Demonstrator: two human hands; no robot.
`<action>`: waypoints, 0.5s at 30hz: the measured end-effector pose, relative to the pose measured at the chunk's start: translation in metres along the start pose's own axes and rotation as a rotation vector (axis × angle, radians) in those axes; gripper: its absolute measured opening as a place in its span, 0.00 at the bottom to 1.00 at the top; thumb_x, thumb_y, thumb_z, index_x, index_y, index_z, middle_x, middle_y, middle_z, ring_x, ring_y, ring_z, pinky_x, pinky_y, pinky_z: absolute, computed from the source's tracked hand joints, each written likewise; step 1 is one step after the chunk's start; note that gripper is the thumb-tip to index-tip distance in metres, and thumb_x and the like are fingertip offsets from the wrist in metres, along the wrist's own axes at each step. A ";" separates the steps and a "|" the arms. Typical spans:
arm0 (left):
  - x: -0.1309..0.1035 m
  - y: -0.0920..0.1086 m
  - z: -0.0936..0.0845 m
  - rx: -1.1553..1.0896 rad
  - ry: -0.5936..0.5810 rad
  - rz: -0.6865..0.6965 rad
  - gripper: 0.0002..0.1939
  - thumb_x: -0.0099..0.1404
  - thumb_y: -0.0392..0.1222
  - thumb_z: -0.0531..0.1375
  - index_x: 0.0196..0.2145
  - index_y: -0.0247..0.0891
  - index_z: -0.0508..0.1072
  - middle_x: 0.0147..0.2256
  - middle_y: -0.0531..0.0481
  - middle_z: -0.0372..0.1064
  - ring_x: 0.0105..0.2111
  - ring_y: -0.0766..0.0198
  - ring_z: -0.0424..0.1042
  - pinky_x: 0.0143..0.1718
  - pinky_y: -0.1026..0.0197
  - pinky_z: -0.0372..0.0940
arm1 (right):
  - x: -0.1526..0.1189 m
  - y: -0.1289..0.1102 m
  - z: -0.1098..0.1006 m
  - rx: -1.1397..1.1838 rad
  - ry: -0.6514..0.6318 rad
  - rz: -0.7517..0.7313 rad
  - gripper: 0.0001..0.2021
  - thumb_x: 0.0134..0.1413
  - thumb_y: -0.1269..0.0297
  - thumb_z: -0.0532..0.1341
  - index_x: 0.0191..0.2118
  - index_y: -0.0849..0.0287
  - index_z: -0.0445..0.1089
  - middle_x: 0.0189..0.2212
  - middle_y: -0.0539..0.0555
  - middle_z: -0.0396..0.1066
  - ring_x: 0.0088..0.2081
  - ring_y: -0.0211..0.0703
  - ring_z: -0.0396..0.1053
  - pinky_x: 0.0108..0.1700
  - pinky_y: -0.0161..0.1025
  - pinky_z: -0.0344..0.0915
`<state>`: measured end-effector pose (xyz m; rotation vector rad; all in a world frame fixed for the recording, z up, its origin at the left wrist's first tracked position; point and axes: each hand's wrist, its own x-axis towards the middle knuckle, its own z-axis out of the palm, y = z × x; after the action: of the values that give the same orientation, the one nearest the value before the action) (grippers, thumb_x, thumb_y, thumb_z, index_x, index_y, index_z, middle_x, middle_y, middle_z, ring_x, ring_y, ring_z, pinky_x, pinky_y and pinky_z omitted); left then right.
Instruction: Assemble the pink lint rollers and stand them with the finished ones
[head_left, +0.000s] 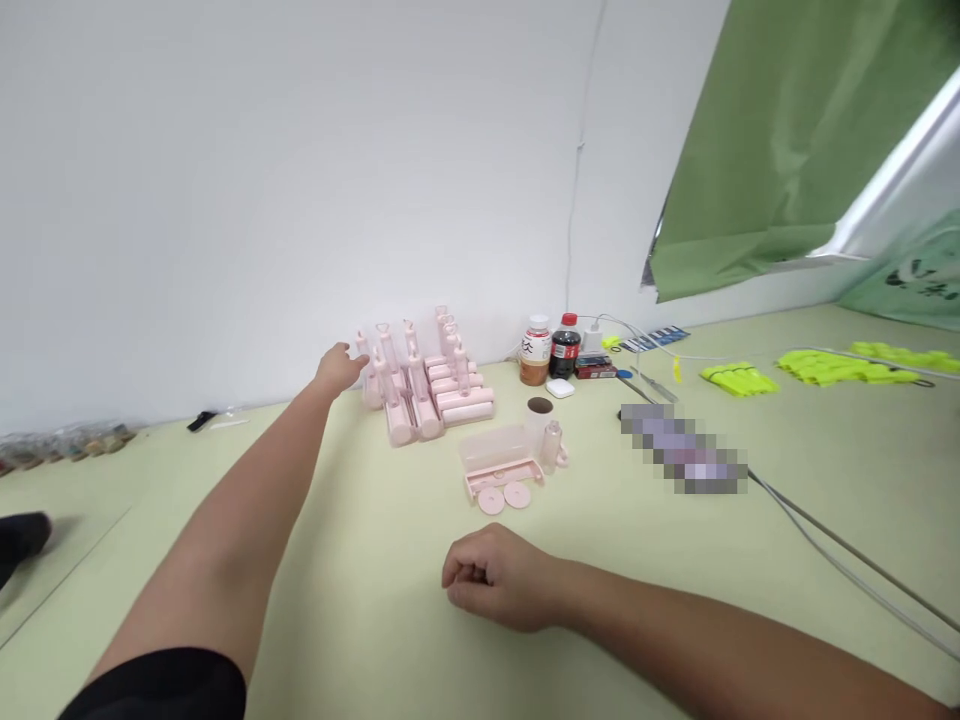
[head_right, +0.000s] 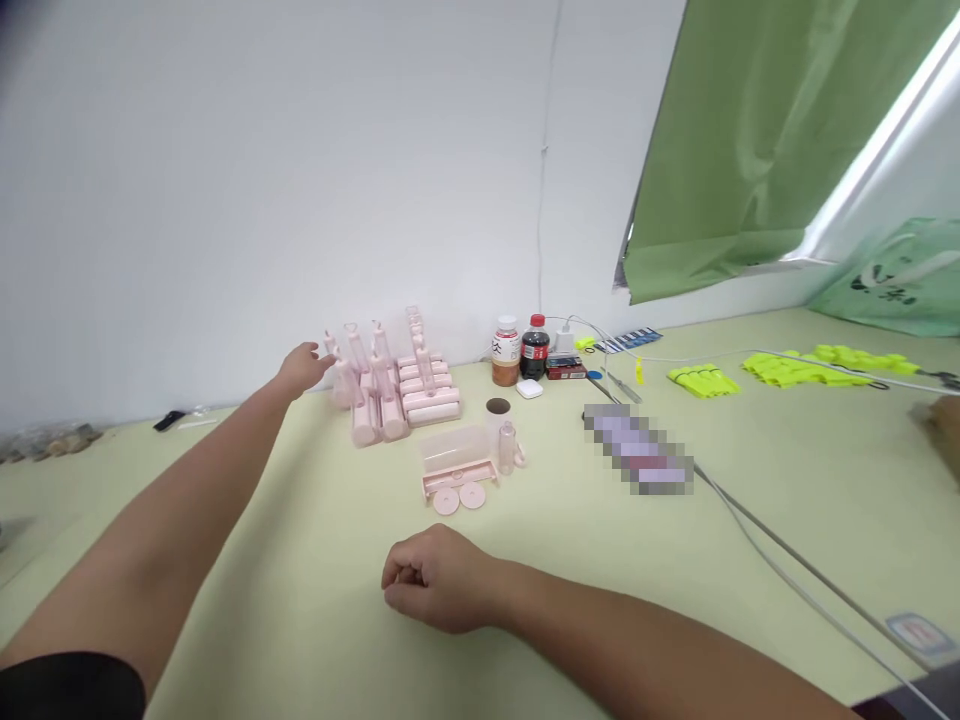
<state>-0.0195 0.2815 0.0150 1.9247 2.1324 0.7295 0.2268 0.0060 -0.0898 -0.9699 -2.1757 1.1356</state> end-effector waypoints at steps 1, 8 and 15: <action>0.002 0.001 0.008 -0.026 0.009 -0.010 0.30 0.62 0.45 0.59 0.59 0.30 0.62 0.56 0.31 0.65 0.49 0.50 0.71 0.41 0.59 0.64 | 0.000 0.001 0.001 -0.004 0.008 0.004 0.06 0.50 0.68 0.60 0.33 0.60 0.75 0.25 0.49 0.71 0.25 0.34 0.65 0.29 0.30 0.61; -0.008 -0.012 0.031 -0.178 0.095 -0.081 0.11 0.56 0.38 0.60 0.38 0.33 0.74 0.36 0.41 0.75 0.34 0.55 0.73 0.33 0.59 0.64 | 0.002 -0.006 0.001 0.021 0.039 0.048 0.08 0.48 0.69 0.61 0.35 0.60 0.76 0.23 0.48 0.71 0.25 0.34 0.65 0.30 0.30 0.62; -0.065 -0.033 -0.027 -0.320 0.345 -0.161 0.13 0.61 0.45 0.57 0.41 0.37 0.71 0.39 0.44 0.74 0.37 0.57 0.73 0.36 0.59 0.68 | 0.004 0.003 0.003 0.194 0.052 0.132 0.08 0.51 0.66 0.64 0.38 0.60 0.75 0.26 0.48 0.69 0.27 0.33 0.65 0.30 0.31 0.63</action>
<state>-0.0506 0.2107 0.0106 1.5316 2.1542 1.3549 0.2237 0.0087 -0.0940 -1.0560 -1.9424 1.3393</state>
